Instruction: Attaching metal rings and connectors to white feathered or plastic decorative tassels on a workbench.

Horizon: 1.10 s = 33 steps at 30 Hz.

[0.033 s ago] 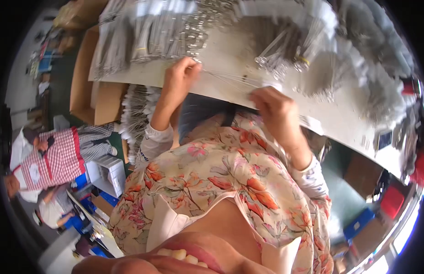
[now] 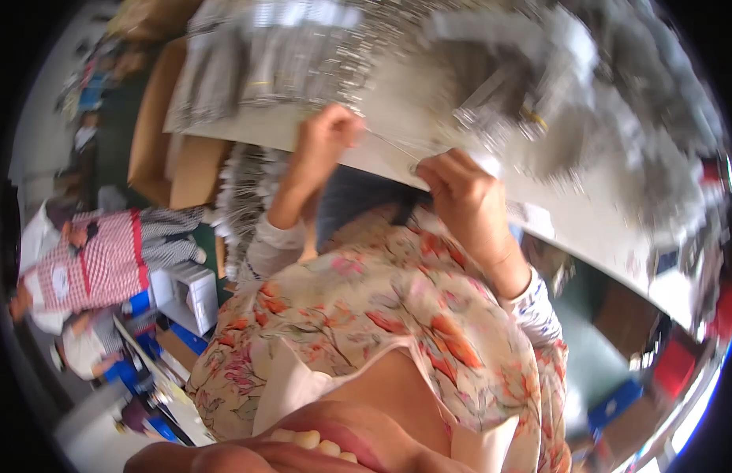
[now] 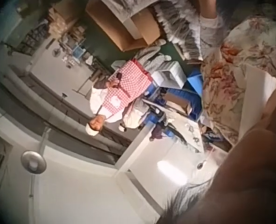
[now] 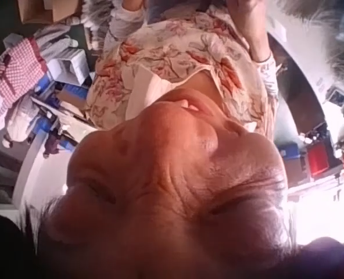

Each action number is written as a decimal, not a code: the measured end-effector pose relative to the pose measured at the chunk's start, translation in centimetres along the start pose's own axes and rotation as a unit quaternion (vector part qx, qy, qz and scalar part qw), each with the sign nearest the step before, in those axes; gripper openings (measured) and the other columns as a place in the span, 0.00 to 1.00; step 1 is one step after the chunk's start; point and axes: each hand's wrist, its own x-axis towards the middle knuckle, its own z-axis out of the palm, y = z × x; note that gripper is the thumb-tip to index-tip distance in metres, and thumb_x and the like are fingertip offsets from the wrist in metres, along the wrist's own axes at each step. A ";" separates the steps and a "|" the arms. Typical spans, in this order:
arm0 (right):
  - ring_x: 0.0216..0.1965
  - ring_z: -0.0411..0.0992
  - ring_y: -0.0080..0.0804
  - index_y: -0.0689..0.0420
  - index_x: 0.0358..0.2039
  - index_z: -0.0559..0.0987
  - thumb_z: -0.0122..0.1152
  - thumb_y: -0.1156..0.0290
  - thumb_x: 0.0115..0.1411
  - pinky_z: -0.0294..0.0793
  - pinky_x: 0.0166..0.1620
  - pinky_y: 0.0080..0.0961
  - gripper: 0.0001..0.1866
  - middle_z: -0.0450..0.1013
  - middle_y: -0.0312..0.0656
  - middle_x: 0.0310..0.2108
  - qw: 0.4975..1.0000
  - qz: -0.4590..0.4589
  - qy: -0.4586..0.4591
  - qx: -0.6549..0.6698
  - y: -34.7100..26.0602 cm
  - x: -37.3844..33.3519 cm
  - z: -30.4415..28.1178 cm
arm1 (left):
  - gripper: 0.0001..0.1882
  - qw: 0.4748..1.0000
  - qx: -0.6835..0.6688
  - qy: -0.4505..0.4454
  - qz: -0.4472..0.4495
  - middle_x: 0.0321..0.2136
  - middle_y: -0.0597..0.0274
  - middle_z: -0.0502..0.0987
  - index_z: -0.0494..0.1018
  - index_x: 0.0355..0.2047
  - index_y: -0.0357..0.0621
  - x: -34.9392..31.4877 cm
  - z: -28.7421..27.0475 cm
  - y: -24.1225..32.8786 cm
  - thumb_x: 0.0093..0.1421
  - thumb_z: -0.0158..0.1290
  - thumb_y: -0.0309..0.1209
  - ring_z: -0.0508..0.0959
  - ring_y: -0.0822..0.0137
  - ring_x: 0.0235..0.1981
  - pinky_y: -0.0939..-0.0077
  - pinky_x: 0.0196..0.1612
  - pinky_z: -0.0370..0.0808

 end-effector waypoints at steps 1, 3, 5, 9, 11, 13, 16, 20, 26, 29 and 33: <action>0.24 0.72 0.41 0.58 0.27 0.76 0.58 0.77 0.50 0.70 0.27 0.28 0.03 0.72 0.41 0.27 1.000 -0.018 0.003 -0.013 -0.4 1.2 1.1 | 0.03 0.997 -0.083 0.000 -0.002 0.20 0.68 0.73 0.70 0.26 0.38 -0.2 0.2 0.5 0.56 0.52 0.24 0.72 0.78 0.23 0.83 0.26 0.70; 0.25 0.72 0.42 0.58 0.27 0.76 0.58 0.77 0.50 0.69 0.27 0.29 0.02 0.72 0.41 0.28 0.998 -0.051 0.008 -0.029 -1.9 2.9 3.2 | 0.04 0.978 -0.203 -0.037 -0.016 0.24 0.67 0.73 0.70 0.26 0.36 -0.3 0.0 2.0 0.54 0.54 0.24 0.72 0.79 0.26 0.84 0.28 0.71; 0.25 0.72 0.41 0.59 0.27 0.75 0.57 0.78 0.51 0.69 0.27 0.29 0.02 0.72 0.42 0.27 0.997 -0.075 -0.003 -0.004 -2.0 3.3 4.3 | 0.04 0.975 -0.220 0.010 0.034 0.26 0.66 0.74 0.71 0.29 0.37 -0.6 -1.3 4.2 0.54 0.55 0.24 0.73 0.78 0.26 0.84 0.28 0.72; 0.23 0.71 0.36 0.63 0.27 0.74 0.54 0.80 0.52 0.67 0.27 0.25 0.01 0.71 0.44 0.25 0.990 -0.085 -0.079 0.083 -2.5 3.5 3.3 | 0.05 0.978 -0.188 -0.064 0.061 0.32 0.61 0.74 0.74 0.32 0.35 -1.6 -4.0 6.3 0.55 0.52 0.23 0.76 0.74 0.32 0.82 0.33 0.75; 0.23 0.69 0.31 0.65 0.26 0.72 0.52 0.81 0.53 0.66 0.28 0.22 0.01 0.70 0.45 0.23 0.980 -0.050 -0.132 0.138 -3.3 3.6 2.4 | 0.05 0.970 -0.229 -0.065 0.056 0.34 0.60 0.74 0.74 0.33 0.35 -2.2 -4.6 6.6 0.55 0.52 0.23 0.76 0.73 0.33 0.82 0.35 0.76; 0.23 0.68 0.30 0.66 0.26 0.72 0.52 0.81 0.53 0.66 0.29 0.22 0.02 0.70 0.44 0.22 0.976 -0.058 -0.134 0.163 -2.9 3.7 2.0 | 0.06 0.950 -0.293 -0.096 0.055 0.37 0.57 0.72 0.73 0.34 0.34 -2.2 -4.7 6.8 0.56 0.51 0.21 0.76 0.70 0.35 0.80 0.38 0.77; 0.23 0.68 0.27 0.66 0.26 0.72 0.52 0.80 0.54 0.66 0.29 0.21 0.03 0.71 0.43 0.23 0.971 -0.039 -0.136 0.194 -2.3 3.7 1.5 | 0.07 0.942 -0.314 -0.115 0.042 0.37 0.59 0.72 0.74 0.35 0.35 -1.9 -4.8 7.4 0.56 0.51 0.21 0.76 0.72 0.36 0.80 0.38 0.76; 0.24 0.67 0.25 0.64 0.27 0.73 0.54 0.78 0.54 0.66 0.29 0.20 0.03 0.71 0.42 0.22 0.974 0.026 -0.131 0.184 -2.3 3.6 1.3 | 0.08 0.964 -0.219 -0.100 0.113 0.36 0.64 0.74 0.75 0.37 0.39 -0.9 -4.7 6.7 0.55 0.51 0.21 0.75 0.75 0.36 0.83 0.37 0.74; 0.17 0.58 0.13 0.62 0.32 0.74 0.54 0.69 0.58 0.56 0.19 0.14 0.08 0.65 0.30 0.20 0.884 0.116 -0.124 0.436 -1.5 4.8 0.9 | 0.14 0.951 -0.296 0.040 0.083 0.39 0.55 0.75 0.68 0.43 0.29 -1.9 -3.4 8.3 0.54 0.47 0.15 0.76 0.70 0.40 0.79 0.43 0.73; 0.16 0.57 0.12 0.62 0.32 0.76 0.55 0.66 0.59 0.53 0.18 0.12 0.11 0.64 0.28 0.17 0.865 0.125 -0.107 0.474 -3.4 6.1 0.0 | 0.17 0.956 -0.196 0.108 0.189 0.37 0.53 0.75 0.70 0.42 0.30 -1.5 -3.7 9.7 0.49 0.52 0.13 0.79 0.66 0.35 0.79 0.39 0.76; 0.15 0.57 0.11 0.62 0.31 0.77 0.57 0.65 0.58 0.53 0.17 0.11 0.11 0.65 0.28 0.15 0.852 0.119 -0.080 0.504 -4.3 6.7 0.0 | 0.17 0.947 -0.139 0.144 0.252 0.37 0.52 0.75 0.71 0.41 0.29 -0.8 -3.3 10.1 0.48 0.53 0.12 0.79 0.65 0.34 0.79 0.38 0.77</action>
